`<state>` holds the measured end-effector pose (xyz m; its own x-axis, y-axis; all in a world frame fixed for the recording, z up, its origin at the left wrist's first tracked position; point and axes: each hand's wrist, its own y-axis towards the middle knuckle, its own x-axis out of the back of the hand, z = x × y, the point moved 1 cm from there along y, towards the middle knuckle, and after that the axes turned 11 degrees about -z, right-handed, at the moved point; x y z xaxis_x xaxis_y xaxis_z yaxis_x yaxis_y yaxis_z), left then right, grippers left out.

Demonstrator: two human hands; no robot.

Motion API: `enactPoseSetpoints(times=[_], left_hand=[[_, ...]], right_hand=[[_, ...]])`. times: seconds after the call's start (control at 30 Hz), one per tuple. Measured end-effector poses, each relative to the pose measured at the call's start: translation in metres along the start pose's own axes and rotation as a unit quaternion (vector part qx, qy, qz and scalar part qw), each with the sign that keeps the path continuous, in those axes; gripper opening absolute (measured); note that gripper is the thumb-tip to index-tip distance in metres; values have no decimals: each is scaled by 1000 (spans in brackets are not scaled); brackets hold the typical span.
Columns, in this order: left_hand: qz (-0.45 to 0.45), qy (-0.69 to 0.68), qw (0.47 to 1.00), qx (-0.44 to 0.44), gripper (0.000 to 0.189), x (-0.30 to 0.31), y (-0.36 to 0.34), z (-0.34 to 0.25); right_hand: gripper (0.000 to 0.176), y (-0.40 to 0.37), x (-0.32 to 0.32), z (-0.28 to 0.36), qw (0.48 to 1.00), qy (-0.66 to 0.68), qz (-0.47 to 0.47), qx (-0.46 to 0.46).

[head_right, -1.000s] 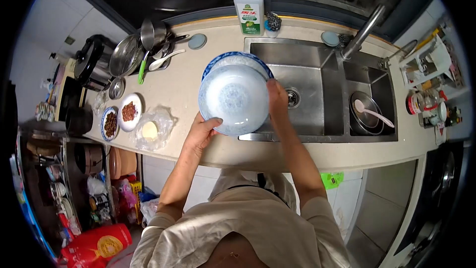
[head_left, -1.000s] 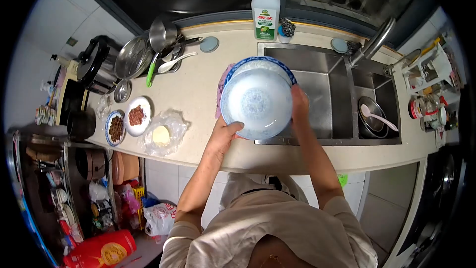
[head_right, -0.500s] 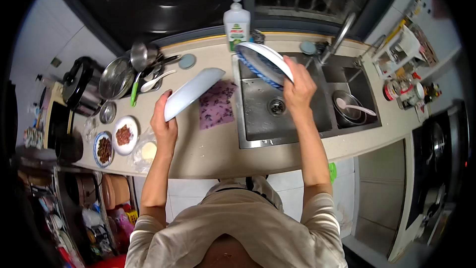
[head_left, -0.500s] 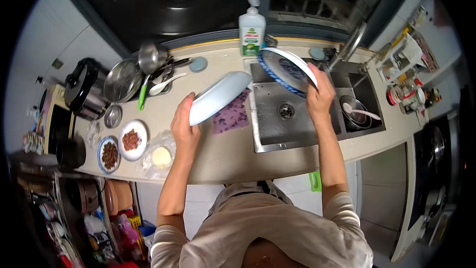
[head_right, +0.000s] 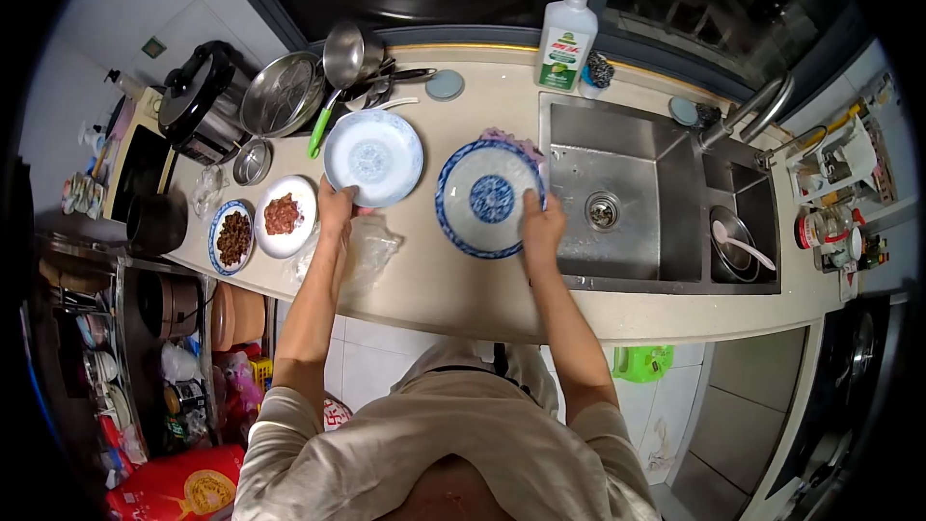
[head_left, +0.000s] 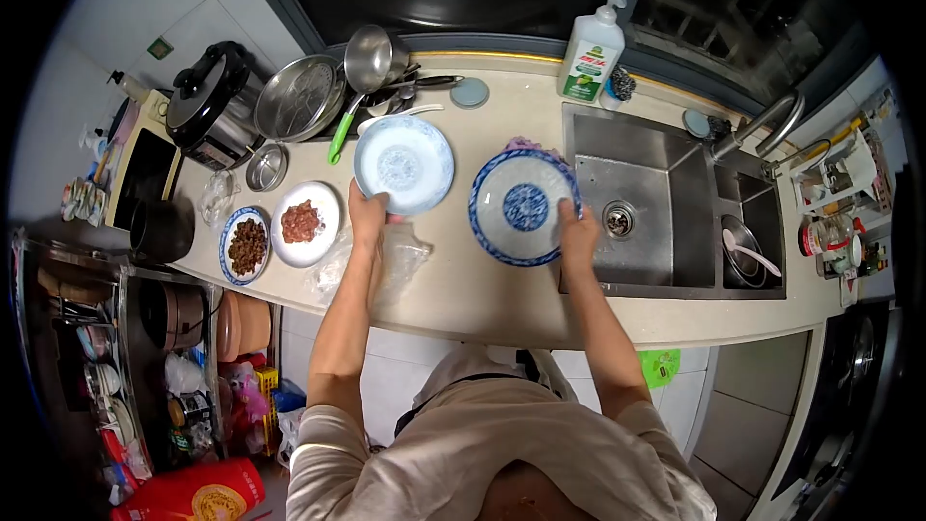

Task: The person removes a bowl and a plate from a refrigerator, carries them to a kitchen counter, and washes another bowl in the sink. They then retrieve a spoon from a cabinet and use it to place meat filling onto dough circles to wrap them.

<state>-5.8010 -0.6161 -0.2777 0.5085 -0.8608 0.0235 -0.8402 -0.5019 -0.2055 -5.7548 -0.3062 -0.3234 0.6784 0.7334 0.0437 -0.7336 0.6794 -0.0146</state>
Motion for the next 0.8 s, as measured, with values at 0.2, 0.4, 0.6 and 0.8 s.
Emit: enactPoseSetpoints(times=[0.2, 0.4, 0.6, 0.8], left_hand=[[-38, 35, 996, 78, 51, 19, 38, 14], [-32, -50, 987, 148, 48, 31, 49, 29], [-55, -87, 986, 128, 51, 33, 65, 52], [8, -81, 989, 122, 49, 45, 74, 75]], right_hand=[[12, -48, -37, -44, 990, 26, 43, -129], [15, -46, -58, -57, 997, -9, 20, -70], [28, -27, -73, -52, 977, -201, 45, 53], [42, -26, -63, -19, 904, -398, 138, 71]])
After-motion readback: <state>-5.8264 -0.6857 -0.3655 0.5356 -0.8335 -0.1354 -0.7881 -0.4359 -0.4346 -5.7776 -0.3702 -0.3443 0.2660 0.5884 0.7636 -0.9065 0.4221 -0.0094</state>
